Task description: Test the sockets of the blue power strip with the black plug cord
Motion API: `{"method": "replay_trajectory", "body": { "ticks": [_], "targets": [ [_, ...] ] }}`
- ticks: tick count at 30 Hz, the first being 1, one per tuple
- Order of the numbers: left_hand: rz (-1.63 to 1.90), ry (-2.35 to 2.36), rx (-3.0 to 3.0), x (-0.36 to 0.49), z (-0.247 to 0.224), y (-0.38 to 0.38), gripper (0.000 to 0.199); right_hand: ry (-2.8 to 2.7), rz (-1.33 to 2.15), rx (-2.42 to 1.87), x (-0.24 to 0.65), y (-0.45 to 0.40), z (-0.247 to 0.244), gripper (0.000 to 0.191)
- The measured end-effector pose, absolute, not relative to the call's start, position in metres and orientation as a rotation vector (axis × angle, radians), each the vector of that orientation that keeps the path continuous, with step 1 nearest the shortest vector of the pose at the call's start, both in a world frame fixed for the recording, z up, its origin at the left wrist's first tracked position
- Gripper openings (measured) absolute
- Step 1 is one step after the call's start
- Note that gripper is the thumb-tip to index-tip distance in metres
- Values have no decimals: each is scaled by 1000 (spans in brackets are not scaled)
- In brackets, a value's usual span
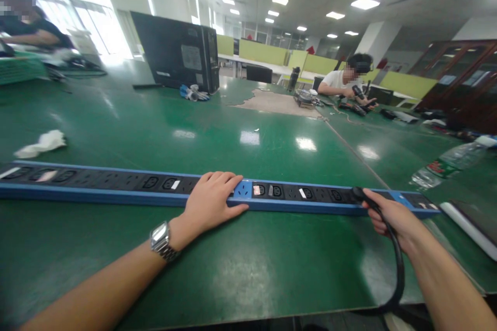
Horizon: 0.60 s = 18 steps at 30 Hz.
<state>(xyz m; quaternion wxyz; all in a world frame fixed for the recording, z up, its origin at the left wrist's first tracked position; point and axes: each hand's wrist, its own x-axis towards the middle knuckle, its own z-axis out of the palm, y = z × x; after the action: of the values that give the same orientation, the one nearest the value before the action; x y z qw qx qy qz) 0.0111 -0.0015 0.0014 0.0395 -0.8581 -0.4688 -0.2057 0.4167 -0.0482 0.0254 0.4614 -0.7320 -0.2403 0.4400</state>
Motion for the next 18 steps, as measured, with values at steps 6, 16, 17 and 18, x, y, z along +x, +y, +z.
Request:
{"method": "replay_trajectory", "body": {
  "ticks": [6,16,17,18],
  "targets": [
    [-635,-1433,-2636,11,1,-1,58,-537,1228,-1765,414,-39,20,42],
    [-668,-1439,-2630,10,0,-2,58,-558,966,-1854,431,-63,9,46],
    [-668,-1441,-2631,10,0,-3,58,-590,915,-1861,427,-65,9,44],
    [-667,-1443,-2632,10,0,-3,58,-622,861,-1873,423,-66,10,43]
  ]
}}
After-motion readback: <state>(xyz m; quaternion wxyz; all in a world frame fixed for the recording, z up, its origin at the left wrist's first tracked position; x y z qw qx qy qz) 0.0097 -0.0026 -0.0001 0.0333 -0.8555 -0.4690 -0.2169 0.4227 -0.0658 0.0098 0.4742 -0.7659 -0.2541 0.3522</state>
